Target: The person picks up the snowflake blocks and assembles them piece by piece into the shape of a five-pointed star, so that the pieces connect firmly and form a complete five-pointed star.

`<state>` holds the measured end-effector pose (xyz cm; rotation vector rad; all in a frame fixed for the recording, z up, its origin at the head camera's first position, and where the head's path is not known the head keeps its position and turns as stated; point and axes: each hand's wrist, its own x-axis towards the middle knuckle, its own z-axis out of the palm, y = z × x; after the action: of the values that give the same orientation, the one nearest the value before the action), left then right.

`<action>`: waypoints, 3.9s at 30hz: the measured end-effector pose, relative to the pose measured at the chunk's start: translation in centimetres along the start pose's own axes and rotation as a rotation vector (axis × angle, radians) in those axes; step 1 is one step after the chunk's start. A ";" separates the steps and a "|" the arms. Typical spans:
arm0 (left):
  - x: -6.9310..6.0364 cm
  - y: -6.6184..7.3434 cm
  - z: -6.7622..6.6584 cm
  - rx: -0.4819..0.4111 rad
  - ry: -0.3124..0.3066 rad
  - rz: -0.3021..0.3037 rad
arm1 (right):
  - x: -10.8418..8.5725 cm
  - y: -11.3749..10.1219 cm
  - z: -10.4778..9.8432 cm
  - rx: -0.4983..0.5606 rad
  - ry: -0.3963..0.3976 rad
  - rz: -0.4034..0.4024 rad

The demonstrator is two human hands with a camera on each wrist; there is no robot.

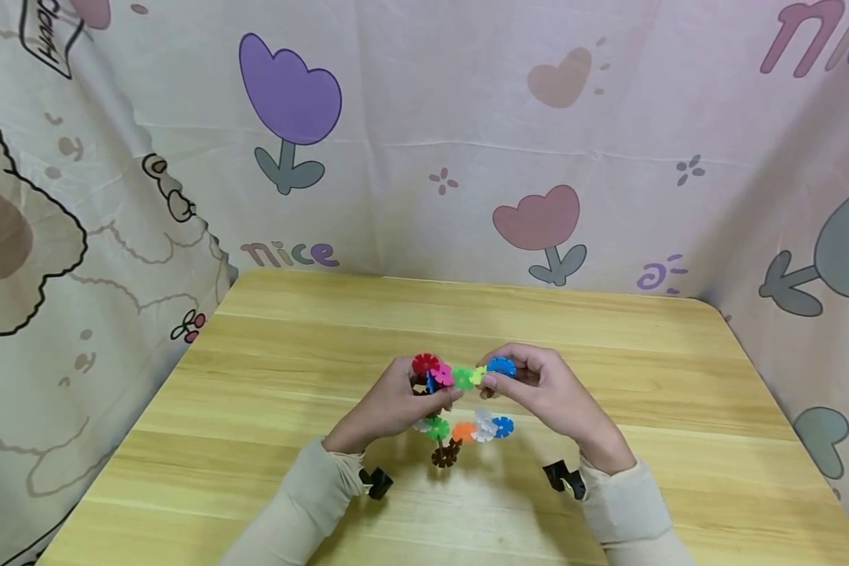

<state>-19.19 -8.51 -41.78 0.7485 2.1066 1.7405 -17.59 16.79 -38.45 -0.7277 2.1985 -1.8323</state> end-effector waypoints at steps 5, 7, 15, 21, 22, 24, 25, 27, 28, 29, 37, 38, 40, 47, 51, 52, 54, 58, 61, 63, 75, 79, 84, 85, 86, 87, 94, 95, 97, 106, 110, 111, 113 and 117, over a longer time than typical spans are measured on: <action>-0.1 0.0 0.0 -0.026 -0.038 -0.006 | 0.0 0.4 -0.5 0.040 -0.050 -0.049; -0.1 0.0 0.0 -0.029 -0.046 -0.005 | 0.1 0.5 -0.6 0.049 -0.069 -0.060; -0.1 0.2 0.0 -0.032 -0.045 -0.002 | 0.1 0.7 -0.5 0.093 -0.101 -0.066; -0.1 0.1 0.1 -0.018 -0.034 0.005 | 0.0 0.3 -0.1 0.013 -0.051 -0.035; -0.1 0.0 0.1 -0.014 -0.034 0.011 | -0.1 0.3 -0.1 -0.011 -0.041 -0.030; -0.1 0.0 0.1 -0.011 -0.035 0.022 | -0.1 0.1 0.0 -0.051 -0.022 -0.019; -0.1 0.0 0.1 -0.011 -0.035 0.023 | -0.1 0.0 0.0 -0.060 -0.019 -0.013; -0.1 -0.1 0.1 -0.008 -0.035 0.017 | 0.0 0.0 0.1 -0.073 -0.022 -0.011; -0.1 -0.1 0.1 -0.007 -0.035 0.012 | 0.0 0.0 0.1 -0.073 -0.026 -0.009; -0.1 -0.1 0.0 -0.008 -0.034 0.007 | 0.1 0.0 0.1 -0.070 -0.031 -0.006; -0.1 -0.4 0.3 0.001 -0.023 -0.009 | 0.3 0.1 0.0 -0.084 -0.052 0.028; -0.1 -0.4 0.3 -0.001 -0.024 -0.012 | 0.3 0.1 0.0 -0.092 -0.055 0.032; -0.1 -0.4 0.3 -0.001 -0.023 -0.015 | 0.4 0.1 0.0 -0.107 -0.059 0.040; 0.0 -0.3 0.3 -0.008 -0.040 -0.048 | 0.4 0.4 -0.1 -0.092 -0.077 0.029; -0.1 -0.2 0.0 -0.033 -0.019 -0.055 | 0.5 0.5 0.1 -0.019 -0.075 -0.016; -0.1 -0.2 -0.1 -0.041 -0.012 -0.049 | 0.5 0.5 0.2 -0.007 -0.068 -0.032; 0.0 -0.3 -0.2 -0.045 0.003 -0.031 | 0.6 0.6 0.5 -0.004 -0.043 -0.064; 0.1 -0.3 -0.2 -0.067 0.011 -0.016 | 0.8 0.6 0.9 -0.030 0.017 -0.097; 0.1 -0.2 -0.2 -0.091 0.010 -0.015 | 1.0 0.6 1.1 -0.023 0.047 -0.092; 0.1 -0.1 -0.1 -0.129 0.014 -0.017 | 1.0 0.6 1.2 -0.013 0.061 -0.080; 0.2 -0.2 -0.1 -0.313 0.039 -0.034 | 1.2 0.7 1.4 0.020 0.078 -0.027; 0.3 -0.4 -0.1 -0.326 0.018 -0.034 | 1.1 0.6 1.3 0.021 0.076 -0.027; 0.3 -0.6 -0.3 -0.371 -0.036 -0.022 | 1.1 0.7 1.2 0.009 0.084 -0.023; 0.3 -0.6 -0.4 -0.380 -0.050 -0.020 | 1.1 0.7 1.1 0.000 0.088 -0.019; 0.3 -0.6 -0.4 -0.394 -0.063 -0.019 | 1.0 0.7 1.1 -0.009 0.093 -0.012; 0.3 -0.6 -0.4 -0.401 -0.076 -0.019 | 1.0 0.7 1.1 -0.018 0.097 -0.004; 0.2 -0.5 -0.4 -0.395 -0.135 -0.030 | 1.0 0.7 1.4 -0.075 0.124 0.047; 0.2 -0.5 -0.4 -0.386 -0.127 -0.043 | 1.0 0.8 1.5 -0.080 0.128 0.048; 0.2 -0.4 -0.4 -0.361 -0.115 -0.073 | 1.1 0.8 1.7 -0.080 0.130 0.052; 0.3 -0.9 -0.3 -0.269 -0.149 -0.084 | 1.6 0.3 2.9 -0.062 0.108 0.044; 0.1 -0.9 -0.6 -0.254 -0.146 -0.067 | 1.9 0.1 3.2 -0.077 0.118 0.053; 0.1 -0.9 -0.7 -0.249 -0.144 -0.063 | 2.0 0.0 3.2 -0.083 0.120 0.054; 0.0 -0.8 -0.8 -0.238 -0.144 -0.056 | 2.1 0.0 3.2 -0.096 0.124 0.052; -0.1 -0.6 -1.0 -0.237 -0.142 -0.061 | 2.2 -0.1 3.3 -0.121 0.129 0.039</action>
<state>-19.71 -9.45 -42.12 0.7091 1.7743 1.8058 -18.03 12.87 -38.65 -0.5995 2.4042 -1.7872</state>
